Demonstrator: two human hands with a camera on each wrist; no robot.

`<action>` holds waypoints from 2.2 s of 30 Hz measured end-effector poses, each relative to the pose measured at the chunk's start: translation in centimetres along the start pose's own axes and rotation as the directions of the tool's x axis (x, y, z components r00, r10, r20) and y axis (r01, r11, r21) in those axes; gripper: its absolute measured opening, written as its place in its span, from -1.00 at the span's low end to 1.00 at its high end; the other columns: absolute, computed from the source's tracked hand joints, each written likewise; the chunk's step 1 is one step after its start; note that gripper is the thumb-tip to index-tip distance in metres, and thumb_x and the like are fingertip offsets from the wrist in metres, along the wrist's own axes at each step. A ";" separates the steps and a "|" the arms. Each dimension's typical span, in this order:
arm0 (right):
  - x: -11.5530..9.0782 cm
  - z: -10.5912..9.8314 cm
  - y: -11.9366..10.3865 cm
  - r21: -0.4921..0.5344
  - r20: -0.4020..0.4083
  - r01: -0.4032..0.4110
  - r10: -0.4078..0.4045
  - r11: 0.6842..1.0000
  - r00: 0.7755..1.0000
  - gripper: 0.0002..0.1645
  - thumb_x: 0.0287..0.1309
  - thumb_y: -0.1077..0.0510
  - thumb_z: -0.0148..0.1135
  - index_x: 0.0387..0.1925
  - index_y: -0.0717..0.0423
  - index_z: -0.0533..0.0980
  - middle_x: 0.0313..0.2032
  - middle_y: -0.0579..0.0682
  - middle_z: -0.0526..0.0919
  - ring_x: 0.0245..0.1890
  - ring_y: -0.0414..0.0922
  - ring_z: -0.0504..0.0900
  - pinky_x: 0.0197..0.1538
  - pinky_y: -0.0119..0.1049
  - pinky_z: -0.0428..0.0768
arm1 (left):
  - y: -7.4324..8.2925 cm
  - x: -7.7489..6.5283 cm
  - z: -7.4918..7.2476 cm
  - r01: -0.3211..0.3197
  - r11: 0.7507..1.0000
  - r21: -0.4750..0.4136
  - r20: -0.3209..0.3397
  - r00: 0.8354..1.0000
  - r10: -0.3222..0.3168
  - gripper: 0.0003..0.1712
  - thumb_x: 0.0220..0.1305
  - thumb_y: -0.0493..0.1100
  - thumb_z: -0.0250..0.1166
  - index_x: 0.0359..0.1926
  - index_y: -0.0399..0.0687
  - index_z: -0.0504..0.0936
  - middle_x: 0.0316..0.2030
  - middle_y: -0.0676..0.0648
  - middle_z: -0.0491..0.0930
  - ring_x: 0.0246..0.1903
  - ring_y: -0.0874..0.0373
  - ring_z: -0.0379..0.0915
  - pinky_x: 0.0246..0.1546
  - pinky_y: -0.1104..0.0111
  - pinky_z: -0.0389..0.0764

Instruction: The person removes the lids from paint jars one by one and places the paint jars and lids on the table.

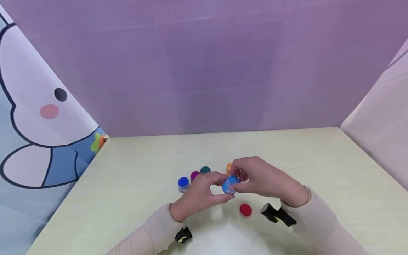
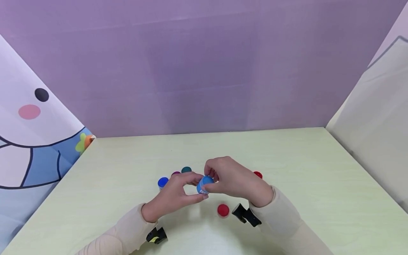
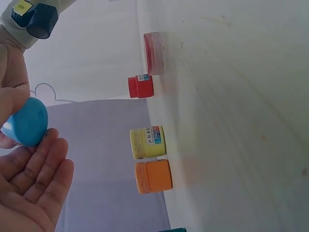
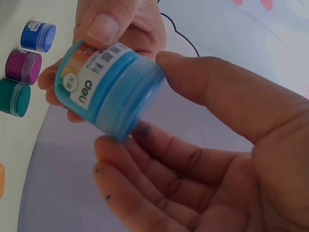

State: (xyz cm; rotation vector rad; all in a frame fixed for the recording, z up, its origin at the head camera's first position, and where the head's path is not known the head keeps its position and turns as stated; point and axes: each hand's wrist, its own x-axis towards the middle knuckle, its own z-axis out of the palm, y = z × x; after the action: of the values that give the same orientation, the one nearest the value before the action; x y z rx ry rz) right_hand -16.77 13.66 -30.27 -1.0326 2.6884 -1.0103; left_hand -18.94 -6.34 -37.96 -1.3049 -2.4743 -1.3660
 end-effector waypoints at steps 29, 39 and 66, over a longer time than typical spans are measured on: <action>0.0 0.1 -0.1 -0.041 -0.002 -0.053 0.053 0.998 0.999 -0.72 0.02 0.04 0.29 -0.37 0.11 0.42 -0.48 -0.19 0.49 -0.48 -0.21 0.47 -0.42 -0.37 0.52 | -0.1 -0.1 0.3 0.006 0.999 0.046 -0.020 1.000 -0.005 -0.66 0.09 0.05 0.29 -0.11 0.09 0.55 -0.23 0.22 0.55 -0.26 0.39 0.41 -0.20 0.31 0.52; 0.1 0.4 -0.1 -0.044 -0.027 -0.074 0.073 0.996 0.997 -0.73 -0.02 0.09 0.32 -0.43 0.12 0.41 -0.54 -0.17 0.49 -0.56 -0.22 0.47 -0.48 -0.38 0.52 | 0.0 0.0 0.2 0.009 0.999 0.037 -0.021 1.000 -0.009 -0.68 0.09 0.05 0.30 -0.14 0.10 0.55 -0.23 0.22 0.55 -0.27 0.39 0.41 -0.20 0.32 0.52; 0.1 0.1 0.1 -0.106 0.059 0.119 -0.113 0.987 0.992 -0.76 -0.06 0.20 0.34 -0.35 -0.02 0.43 -0.44 -0.25 0.45 -0.37 -0.26 0.45 -0.20 -0.36 0.52 | 0.1 -0.1 0.2 0.007 1.000 0.021 0.022 1.000 -0.007 -0.62 0.07 0.04 0.31 -0.09 0.05 0.53 -0.24 0.22 0.54 -0.26 0.40 0.41 -0.19 0.37 0.51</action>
State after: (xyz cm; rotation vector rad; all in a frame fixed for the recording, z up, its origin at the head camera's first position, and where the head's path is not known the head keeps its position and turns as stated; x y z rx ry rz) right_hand -16.90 13.56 -30.38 -1.2304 2.6945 -0.8475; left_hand -18.80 -6.27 -38.05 -1.3157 -2.5025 -1.3301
